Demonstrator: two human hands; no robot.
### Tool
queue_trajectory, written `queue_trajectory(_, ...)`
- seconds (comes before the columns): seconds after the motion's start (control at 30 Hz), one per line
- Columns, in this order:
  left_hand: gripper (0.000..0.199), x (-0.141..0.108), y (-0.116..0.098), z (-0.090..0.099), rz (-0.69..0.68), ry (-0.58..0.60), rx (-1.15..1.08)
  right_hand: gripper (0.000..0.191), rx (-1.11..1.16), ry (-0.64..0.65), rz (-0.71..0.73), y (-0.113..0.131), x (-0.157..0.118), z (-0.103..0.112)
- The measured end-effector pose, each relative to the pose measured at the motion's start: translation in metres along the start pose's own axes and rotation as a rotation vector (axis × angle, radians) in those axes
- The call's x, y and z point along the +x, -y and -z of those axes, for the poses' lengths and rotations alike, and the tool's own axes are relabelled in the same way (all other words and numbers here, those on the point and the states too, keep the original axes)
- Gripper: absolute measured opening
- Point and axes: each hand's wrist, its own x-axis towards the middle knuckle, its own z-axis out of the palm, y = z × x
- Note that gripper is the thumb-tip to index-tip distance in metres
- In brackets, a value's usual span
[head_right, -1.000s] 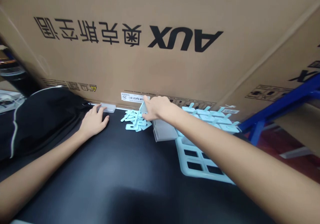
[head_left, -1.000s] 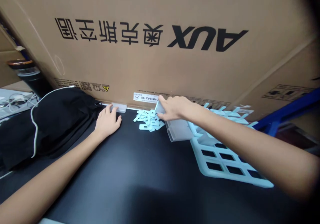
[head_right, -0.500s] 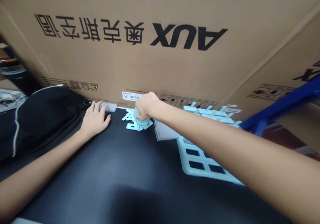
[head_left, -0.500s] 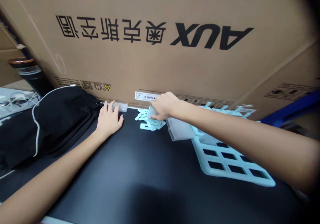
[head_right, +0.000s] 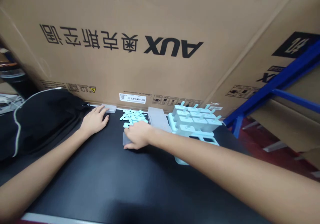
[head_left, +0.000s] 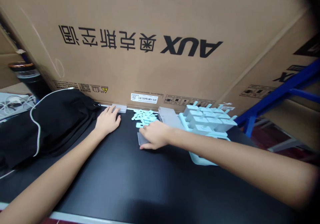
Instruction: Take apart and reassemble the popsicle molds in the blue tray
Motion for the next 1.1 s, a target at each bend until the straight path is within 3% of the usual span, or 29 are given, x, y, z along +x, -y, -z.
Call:
queue_trajectory(0.2,0.043,-0.001,0.001,0.001,-0.008,-0.06,-0.009,0.063,0.047,0.019,-0.117,-0.01,0.008,-0.007)
queue_trajectory(0.3,0.041,-0.002,-0.008,0.007,-0.134,-0.118,-0.053,0.06,0.031,0.019,-0.128,-0.016,-0.001,-0.003)
queue_trajectory(0.43,0.041,0.004,-0.044,0.01,-0.348,-0.101,-0.175,0.056,0.005,-0.025,-0.164,0.004,-0.027,-0.006)
queue_trajectory(0.63,0.056,0.034,-0.11,-0.006,-0.576,-0.028,-0.3,0.052,0.192,-0.12,-0.154,0.067,-0.057,-0.034)
queue_trajectory(0.83,0.048,0.049,-0.121,-0.016,-0.577,0.047,-0.366,0.05,0.426,-0.28,-0.237,0.083,-0.063,-0.071)
queue_trajectory(1.1,0.032,0.047,-0.121,-0.015,-0.524,0.087,-0.392,0.051,0.617,-0.301,-0.216,0.075,-0.069,-0.076)
